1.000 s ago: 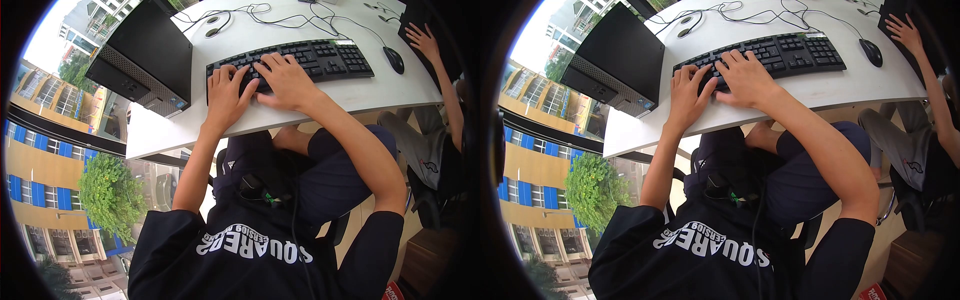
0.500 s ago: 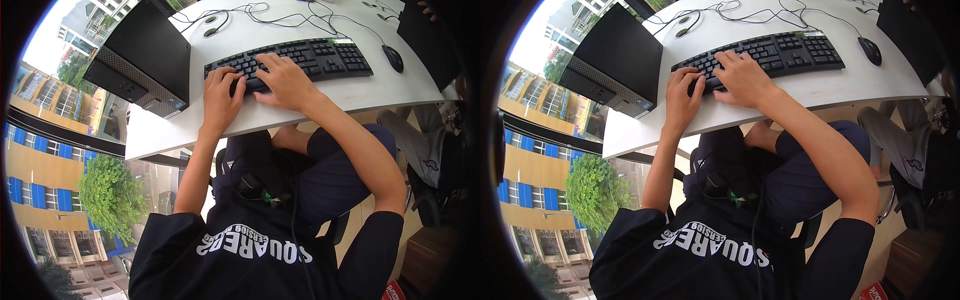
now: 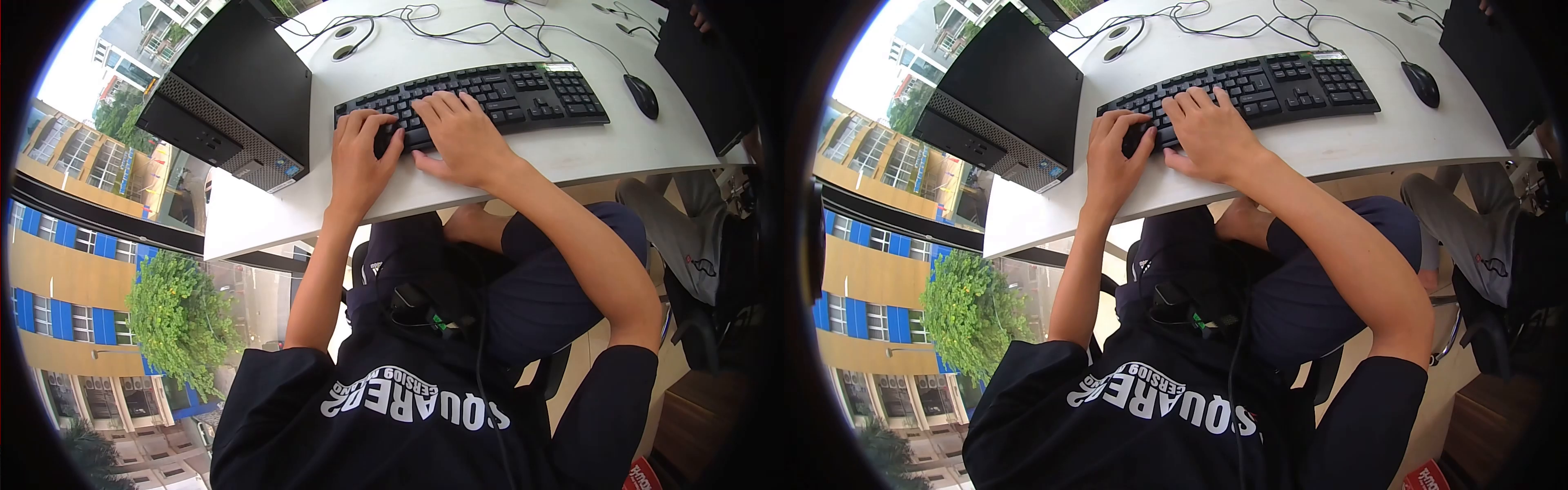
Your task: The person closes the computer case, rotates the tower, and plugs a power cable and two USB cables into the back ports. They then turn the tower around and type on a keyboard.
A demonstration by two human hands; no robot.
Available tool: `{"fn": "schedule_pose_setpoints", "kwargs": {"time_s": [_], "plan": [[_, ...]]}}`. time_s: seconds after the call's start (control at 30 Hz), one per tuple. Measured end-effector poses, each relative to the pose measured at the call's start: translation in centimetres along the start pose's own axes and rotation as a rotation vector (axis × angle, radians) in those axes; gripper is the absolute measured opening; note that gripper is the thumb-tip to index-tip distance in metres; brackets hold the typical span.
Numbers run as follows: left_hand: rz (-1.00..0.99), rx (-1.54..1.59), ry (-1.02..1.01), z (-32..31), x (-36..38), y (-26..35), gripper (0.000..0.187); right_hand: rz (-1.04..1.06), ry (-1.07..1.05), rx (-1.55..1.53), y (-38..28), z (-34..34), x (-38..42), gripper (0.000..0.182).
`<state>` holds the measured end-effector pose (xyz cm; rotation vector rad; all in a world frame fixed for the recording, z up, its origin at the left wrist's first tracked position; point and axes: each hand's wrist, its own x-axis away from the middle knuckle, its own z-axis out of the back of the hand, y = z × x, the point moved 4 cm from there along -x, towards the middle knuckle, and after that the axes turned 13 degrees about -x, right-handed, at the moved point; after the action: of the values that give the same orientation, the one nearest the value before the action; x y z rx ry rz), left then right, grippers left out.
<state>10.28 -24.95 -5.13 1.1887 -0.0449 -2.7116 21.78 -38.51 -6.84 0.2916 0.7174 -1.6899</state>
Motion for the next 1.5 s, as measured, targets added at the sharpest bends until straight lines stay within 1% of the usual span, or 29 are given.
{"fn": "schedule_pose_setpoints", "kwargs": {"time_s": [0.1, 0.2, 0.3, 0.4, 0.5, 0.6, 0.7, 0.8, 0.9, 1.0, 1.1, 1.2, 1.3, 1.4, 1.5], "plan": [[-0.018, 0.023, -0.008, 0.1, 0.1, -0.1, 0.015, 0.024, 0.017, 0.043, -0.1, 0.3, 0.2, 0.062], [-0.022, 0.048, -0.037, 0.2, 0.0, 0.0, 0.013, 0.074, 0.141, 0.04, 0.4, 0.8, 0.4, 0.067], [-0.034, 0.078, -0.005, 0.2, -0.1, 0.0, 0.011, -0.002, -0.005, 0.028, 0.7, 0.7, 0.0, 0.066], [-0.004, 0.062, -0.041, 0.3, -0.1, 0.0, 0.01, -0.023, -0.061, 0.007, 0.6, 1.2, -0.4, 0.064], [-0.007, 0.053, -0.029, 0.4, -0.2, 0.1, 0.009, 0.096, 0.066, -0.029, 1.0, 1.1, 0.0, 0.064], [-0.023, 0.06, -0.028, 0.3, -0.1, 0.1, 0.009, 0.111, 0.094, -0.07, 1.2, 1.2, 0.0, 0.062], [-0.036, 0.042, -0.033, 0.1, 0.0, 0.1, 0.008, 0.096, 0.035, -0.045, 1.1, 1.1, -0.4, 0.059], [-0.05, 0.036, -0.041, 0.1, 0.0, 0.1, 0.01, 0.196, 0.108, -0.035, 1.3, 1.2, -0.2, 0.058], [-0.058, 0.033, -0.112, -0.3, 0.1, -0.2, 0.015, 0.267, 0.127, 0.048, 0.9, 1.0, -0.2, 0.057], [-0.068, 0.039, -0.13, -0.4, 0.2, -0.2, 0.018, 0.169, 0.016, -0.036, 0.9, 0.9, -0.5, 0.053], [-0.069, 0.047, -0.141, -0.3, 0.1, -0.1, 0.023, 0.197, 0.016, -0.006, 0.8, 0.9, -0.5, 0.05], [-0.086, -0.007, -0.146, -0.2, 0.0, 0.3, 0.033, 0.245, 0.084, -0.018, 1.0, 0.8, -0.3, 0.048], [-0.1, -0.108, -0.217, -0.6, 0.1, 0.5, 0.041, 0.247, 0.09, 0.042, 0.7, 0.5, -0.1, 0.048], [-0.12, -0.183, -0.245, -0.9, 0.2, 0.6, 0.043, 0.24, 0.08, 0.023, 0.2, 0.2, 0.0, 0.045], [-0.127, -0.179, -0.222, -1.1, 0.3, 0.5, 0.043, 0.163, 0.007, -0.067, 0.4, 0.4, -0.1, 0.045]]}}
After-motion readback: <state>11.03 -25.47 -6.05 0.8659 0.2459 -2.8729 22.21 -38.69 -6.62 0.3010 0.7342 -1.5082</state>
